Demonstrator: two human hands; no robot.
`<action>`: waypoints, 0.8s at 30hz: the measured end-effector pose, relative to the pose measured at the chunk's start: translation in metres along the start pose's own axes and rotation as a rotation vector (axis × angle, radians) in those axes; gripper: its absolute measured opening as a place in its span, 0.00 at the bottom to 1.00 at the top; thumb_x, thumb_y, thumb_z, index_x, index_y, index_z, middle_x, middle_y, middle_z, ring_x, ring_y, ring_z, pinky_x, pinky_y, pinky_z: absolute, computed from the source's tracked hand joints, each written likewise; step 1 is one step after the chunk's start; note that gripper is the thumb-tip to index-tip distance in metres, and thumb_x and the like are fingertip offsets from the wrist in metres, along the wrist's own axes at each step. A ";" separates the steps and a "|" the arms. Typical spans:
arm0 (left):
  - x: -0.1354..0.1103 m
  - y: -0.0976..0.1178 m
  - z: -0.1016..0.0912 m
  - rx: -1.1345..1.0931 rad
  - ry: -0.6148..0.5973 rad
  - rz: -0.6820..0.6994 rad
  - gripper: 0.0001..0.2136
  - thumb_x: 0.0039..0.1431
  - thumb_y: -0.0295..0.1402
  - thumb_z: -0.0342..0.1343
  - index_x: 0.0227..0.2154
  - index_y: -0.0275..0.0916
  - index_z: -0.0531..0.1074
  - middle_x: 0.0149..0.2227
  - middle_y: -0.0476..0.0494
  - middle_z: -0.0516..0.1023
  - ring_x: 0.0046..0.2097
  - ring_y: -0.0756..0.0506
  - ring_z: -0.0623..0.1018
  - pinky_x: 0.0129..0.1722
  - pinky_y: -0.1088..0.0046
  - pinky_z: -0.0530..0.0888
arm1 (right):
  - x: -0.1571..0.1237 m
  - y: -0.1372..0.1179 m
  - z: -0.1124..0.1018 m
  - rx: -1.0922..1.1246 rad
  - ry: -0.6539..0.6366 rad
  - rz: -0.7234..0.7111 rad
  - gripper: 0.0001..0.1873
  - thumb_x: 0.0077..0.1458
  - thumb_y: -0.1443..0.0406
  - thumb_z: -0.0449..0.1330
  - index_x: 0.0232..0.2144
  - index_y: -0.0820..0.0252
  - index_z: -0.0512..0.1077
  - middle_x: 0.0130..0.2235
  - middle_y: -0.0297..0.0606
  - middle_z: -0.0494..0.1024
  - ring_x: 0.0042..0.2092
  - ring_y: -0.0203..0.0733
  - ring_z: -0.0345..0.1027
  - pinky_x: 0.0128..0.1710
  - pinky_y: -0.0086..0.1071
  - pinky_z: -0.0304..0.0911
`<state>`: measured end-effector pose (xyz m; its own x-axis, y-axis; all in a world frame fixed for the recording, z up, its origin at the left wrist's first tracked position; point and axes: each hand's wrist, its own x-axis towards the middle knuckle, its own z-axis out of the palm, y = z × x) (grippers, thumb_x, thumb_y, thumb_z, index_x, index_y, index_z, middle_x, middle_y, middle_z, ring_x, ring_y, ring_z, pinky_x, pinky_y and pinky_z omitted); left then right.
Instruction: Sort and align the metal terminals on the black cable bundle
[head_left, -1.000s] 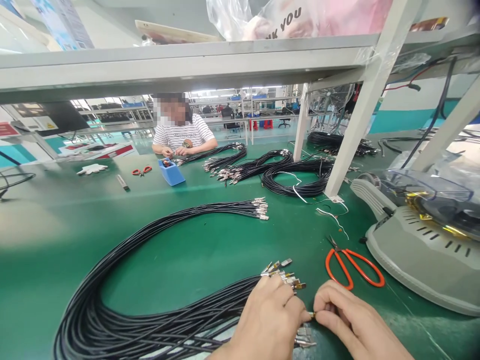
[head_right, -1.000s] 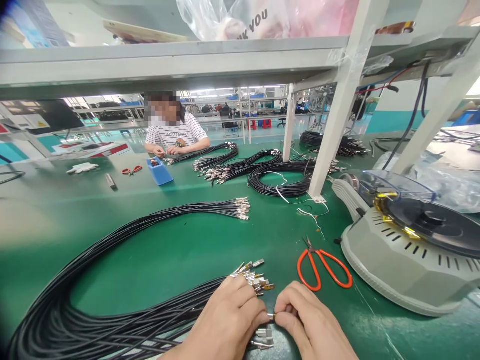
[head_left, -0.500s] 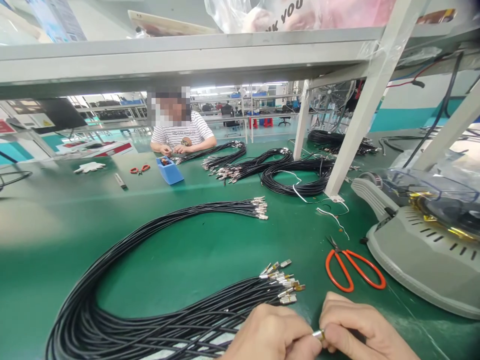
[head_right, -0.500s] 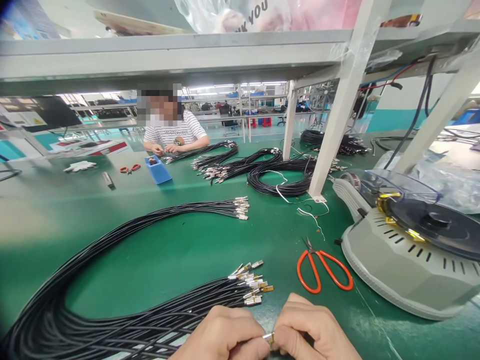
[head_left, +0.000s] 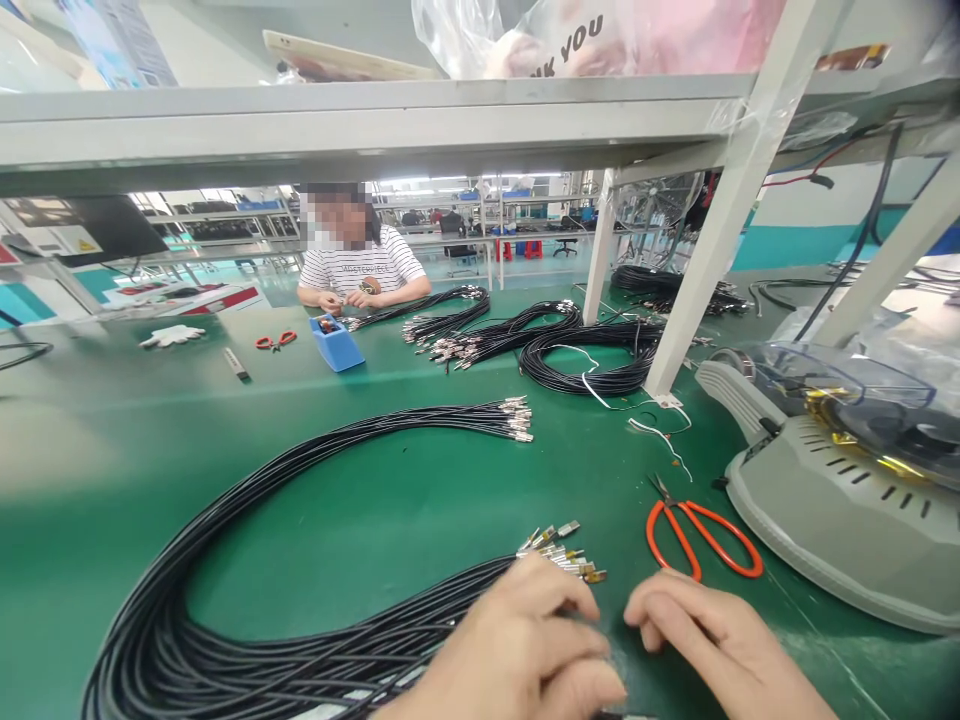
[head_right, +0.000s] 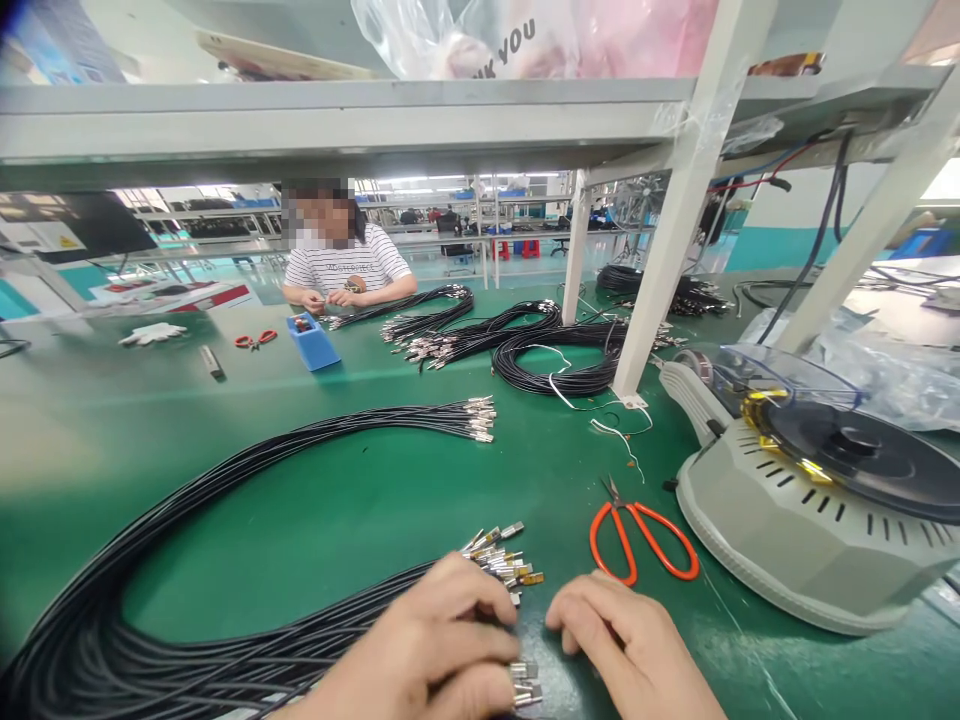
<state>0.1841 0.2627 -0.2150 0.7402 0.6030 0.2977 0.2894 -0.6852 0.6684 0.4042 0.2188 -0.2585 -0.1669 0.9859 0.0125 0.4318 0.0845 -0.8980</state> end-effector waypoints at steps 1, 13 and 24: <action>0.000 0.001 -0.008 0.012 0.032 -0.062 0.12 0.67 0.35 0.53 0.32 0.40 0.79 0.38 0.46 0.76 0.41 0.48 0.73 0.43 0.76 0.68 | 0.002 0.003 0.003 -0.097 0.038 -0.034 0.17 0.67 0.54 0.48 0.32 0.51 0.71 0.35 0.31 0.75 0.39 0.40 0.70 0.41 0.29 0.63; -0.004 -0.018 0.016 0.621 -0.086 -0.157 0.05 0.61 0.22 0.53 0.32 0.36 0.70 0.34 0.43 0.74 0.35 0.40 0.73 0.33 0.61 0.73 | 0.018 0.008 0.037 -0.626 0.237 -0.406 0.12 0.66 0.68 0.47 0.31 0.54 0.66 0.29 0.35 0.71 0.30 0.46 0.67 0.27 0.38 0.65; -0.004 -0.012 0.010 0.101 -0.075 -0.173 0.10 0.64 0.26 0.51 0.28 0.37 0.73 0.29 0.48 0.73 0.31 0.50 0.72 0.31 0.80 0.67 | 0.001 -0.006 0.021 -0.321 0.089 -0.267 0.15 0.68 0.63 0.48 0.28 0.54 0.65 0.29 0.29 0.71 0.33 0.37 0.67 0.33 0.28 0.62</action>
<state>0.1833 0.2641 -0.2306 0.7164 0.6854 0.1305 0.4725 -0.6143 0.6320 0.3830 0.2164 -0.2618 -0.2391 0.9306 0.2770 0.6401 0.3656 -0.6757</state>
